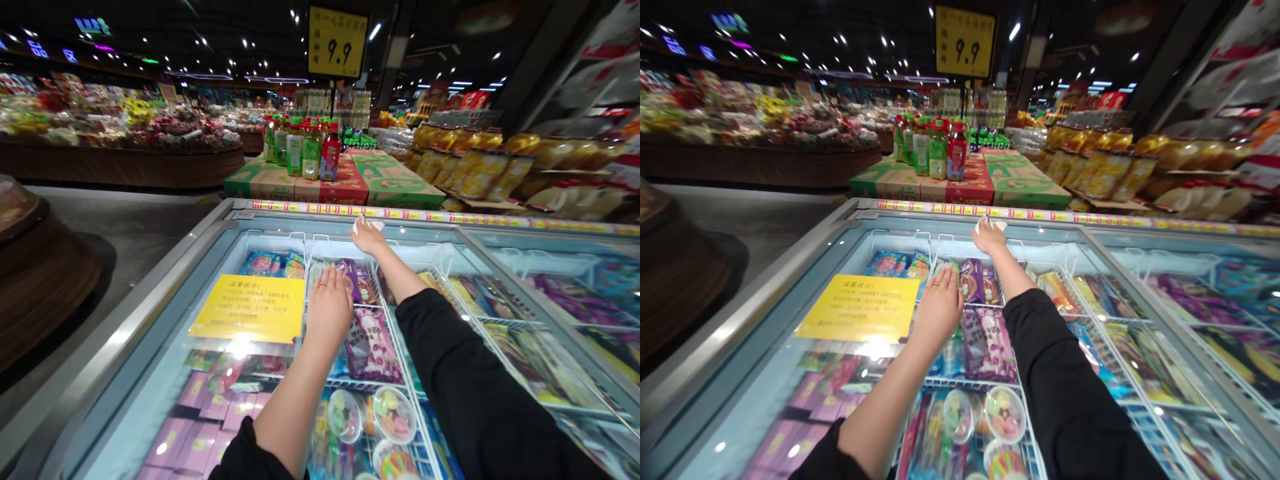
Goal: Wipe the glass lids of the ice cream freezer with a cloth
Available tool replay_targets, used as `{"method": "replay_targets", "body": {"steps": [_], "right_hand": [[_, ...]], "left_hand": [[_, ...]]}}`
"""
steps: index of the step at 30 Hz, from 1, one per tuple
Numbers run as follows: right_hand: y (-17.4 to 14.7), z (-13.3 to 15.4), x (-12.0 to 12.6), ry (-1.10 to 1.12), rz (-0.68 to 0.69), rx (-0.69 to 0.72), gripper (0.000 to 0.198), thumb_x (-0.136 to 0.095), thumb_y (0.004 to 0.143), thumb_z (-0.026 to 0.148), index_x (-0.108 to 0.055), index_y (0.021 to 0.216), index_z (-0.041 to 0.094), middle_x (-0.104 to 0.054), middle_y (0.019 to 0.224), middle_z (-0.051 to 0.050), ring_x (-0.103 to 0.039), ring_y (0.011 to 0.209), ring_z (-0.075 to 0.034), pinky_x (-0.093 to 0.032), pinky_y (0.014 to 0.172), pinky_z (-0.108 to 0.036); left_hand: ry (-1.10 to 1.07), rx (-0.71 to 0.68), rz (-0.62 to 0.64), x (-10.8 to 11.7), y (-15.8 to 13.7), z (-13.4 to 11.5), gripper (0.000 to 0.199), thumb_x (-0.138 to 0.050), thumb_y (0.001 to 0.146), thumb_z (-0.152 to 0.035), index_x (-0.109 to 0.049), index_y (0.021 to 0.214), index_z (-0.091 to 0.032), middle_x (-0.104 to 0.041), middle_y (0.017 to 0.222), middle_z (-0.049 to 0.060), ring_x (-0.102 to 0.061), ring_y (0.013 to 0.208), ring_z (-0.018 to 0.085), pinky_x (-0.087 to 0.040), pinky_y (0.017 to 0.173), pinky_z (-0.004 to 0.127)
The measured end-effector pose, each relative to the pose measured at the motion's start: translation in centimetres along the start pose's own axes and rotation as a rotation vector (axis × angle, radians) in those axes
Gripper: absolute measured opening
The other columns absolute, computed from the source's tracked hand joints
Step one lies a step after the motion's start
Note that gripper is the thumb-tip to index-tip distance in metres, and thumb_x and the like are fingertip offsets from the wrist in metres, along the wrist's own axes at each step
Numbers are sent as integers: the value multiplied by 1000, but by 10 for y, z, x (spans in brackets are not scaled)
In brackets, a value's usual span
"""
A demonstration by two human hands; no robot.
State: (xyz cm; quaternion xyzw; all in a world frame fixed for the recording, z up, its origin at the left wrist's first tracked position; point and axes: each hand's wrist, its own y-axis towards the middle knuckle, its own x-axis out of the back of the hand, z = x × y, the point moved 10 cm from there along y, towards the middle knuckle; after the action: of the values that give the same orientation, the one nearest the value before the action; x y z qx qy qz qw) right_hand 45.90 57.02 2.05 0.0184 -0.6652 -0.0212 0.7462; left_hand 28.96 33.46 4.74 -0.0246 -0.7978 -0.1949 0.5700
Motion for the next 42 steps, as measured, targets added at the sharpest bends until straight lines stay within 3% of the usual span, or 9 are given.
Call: {"method": "replay_targets", "body": {"steps": [6, 8, 12, 15, 21, 25, 31, 36, 42], "right_hand": [[-29, 22, -4, 13, 71, 339, 72, -11, 111, 54, -34, 172, 24, -27, 180, -1, -23, 166, -20, -17, 136, -39], [-23, 8, -1, 10, 72, 288, 72, -12, 111, 54, -36, 171, 22, -29, 180, -2, -23, 166, -20, -18, 136, -39], [-9, -17, 3, 0, 62, 141, 73, -16, 111, 49, -30, 172, 13, -25, 180, -10, -23, 167, -28, -22, 135, -49], [-10, -13, 1, 4, 72, 132, 69, -21, 110, 44, -31, 173, 20, -24, 180, -3, -23, 166, -30, -23, 135, -53], [-55, 14, -5, 23, 112, 381, 66, -21, 110, 48, -32, 173, 30, -25, 180, 6, -18, 168, -26, -17, 137, -48], [-85, -2, -3, 68, 119, 497, 65, -23, 110, 52, -35, 171, 33, -27, 179, 8, -18, 167, -25, -17, 137, -49], [-53, -39, 6, 4, 85, 206, 68, -23, 110, 41, -31, 173, 18, -26, 180, -2, -22, 167, -27, -19, 137, -46], [-49, 2, 2, -4, 91, 172, 66, -24, 112, 48, -31, 173, 26, -24, 181, 3, -25, 166, -33, -23, 135, -53], [-130, 35, 0, 58, 70, 454, 64, -22, 111, 47, -35, 172, 29, -29, 179, 5, -21, 167, -27, -19, 137, -47]], "left_hand": [[12, -8, -1, 2, 1, 0, 51, -47, 108, -22, -57, 157, -15, -50, 165, 15, -48, 155, 26, -41, 128, 44], [13, -6, 5, 4, 0, 0, 51, -46, 108, -22, -57, 157, -17, -50, 166, 14, -48, 156, 26, -41, 128, 44], [7, -8, 47, 3, 0, -1, 53, -42, 110, -22, -53, 158, -2, -47, 167, 21, -46, 157, 29, -38, 130, 44], [13, -1, 39, 4, 1, -1, 53, -41, 110, -21, -53, 158, -2, -46, 167, 21, -46, 157, 29, -37, 130, 43], [2, -9, 36, 3, 0, -1, 53, -42, 110, -21, -52, 158, -1, -46, 167, 21, -45, 158, 29, -36, 131, 42], [-12, -9, 43, 6, -1, -2, 53, -42, 110, -21, -50, 158, 1, -45, 168, 22, -44, 158, 29, -35, 131, 43], [5, -5, 54, 8, -1, -4, 53, -40, 110, -20, -51, 158, 0, -46, 167, 22, -45, 157, 29, -35, 131, 44], [-3, -6, 47, 7, -1, -4, 53, -39, 111, -21, -51, 157, 2, -46, 167, 23, -44, 158, 29, -34, 131, 43], [19, -12, 33, 7, 1, -2, 52, -43, 110, -20, -53, 156, 1, -48, 166, 22, -46, 157, 28, -35, 130, 41]]}}
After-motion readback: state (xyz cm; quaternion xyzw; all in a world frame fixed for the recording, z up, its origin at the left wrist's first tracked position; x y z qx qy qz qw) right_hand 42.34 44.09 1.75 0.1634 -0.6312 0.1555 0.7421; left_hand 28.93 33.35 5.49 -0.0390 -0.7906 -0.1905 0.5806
